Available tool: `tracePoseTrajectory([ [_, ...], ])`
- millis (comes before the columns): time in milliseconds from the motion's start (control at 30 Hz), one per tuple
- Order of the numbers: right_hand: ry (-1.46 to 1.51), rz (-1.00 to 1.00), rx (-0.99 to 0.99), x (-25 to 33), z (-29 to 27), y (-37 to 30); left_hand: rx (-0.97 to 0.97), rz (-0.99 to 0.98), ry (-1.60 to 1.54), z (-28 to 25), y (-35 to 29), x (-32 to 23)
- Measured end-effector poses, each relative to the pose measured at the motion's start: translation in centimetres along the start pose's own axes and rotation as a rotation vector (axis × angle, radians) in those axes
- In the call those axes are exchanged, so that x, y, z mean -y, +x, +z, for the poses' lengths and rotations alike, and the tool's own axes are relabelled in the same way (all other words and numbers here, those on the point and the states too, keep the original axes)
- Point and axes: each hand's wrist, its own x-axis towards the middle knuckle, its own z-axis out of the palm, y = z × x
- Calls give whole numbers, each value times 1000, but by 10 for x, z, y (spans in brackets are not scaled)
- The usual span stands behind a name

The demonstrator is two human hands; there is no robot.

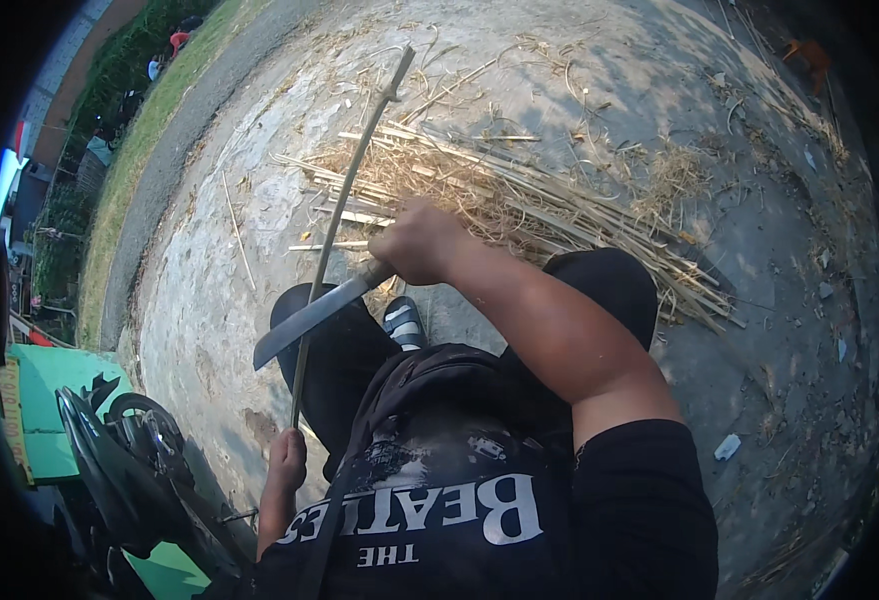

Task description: The person repeatedly scrapes a long bamboo strip with a blade to smooth its surface, handling the strip and the blade by hand.

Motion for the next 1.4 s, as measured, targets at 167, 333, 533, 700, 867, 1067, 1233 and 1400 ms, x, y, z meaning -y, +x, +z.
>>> tracePoseTrajectory([
  [167,206,499,85,-65,-17,-17,6,23,35,-8,-3,0],
  [333,359,898,-66,-62,-16,-16,-17,35,137,-12,0,-28],
  [533,27,116,137,1,-15,3,-138,84,318,-8,4,-36],
  [700,279,788,-18,-73,-18,-22,-217,200,318,-7,9,-19],
  [867,285,912,-130,-64,-15,-20,-176,148,292,-11,7,-25],
  [1067,-38,122,-94,-28,-14,-7,-216,157,273,-16,9,-16],
  [1233,316,988,-42,-95,-14,-32,-149,138,267,-25,-4,-12],
  [1400,260,1011,-88,-54,-4,-10,-177,158,236,-21,-5,-12],
])
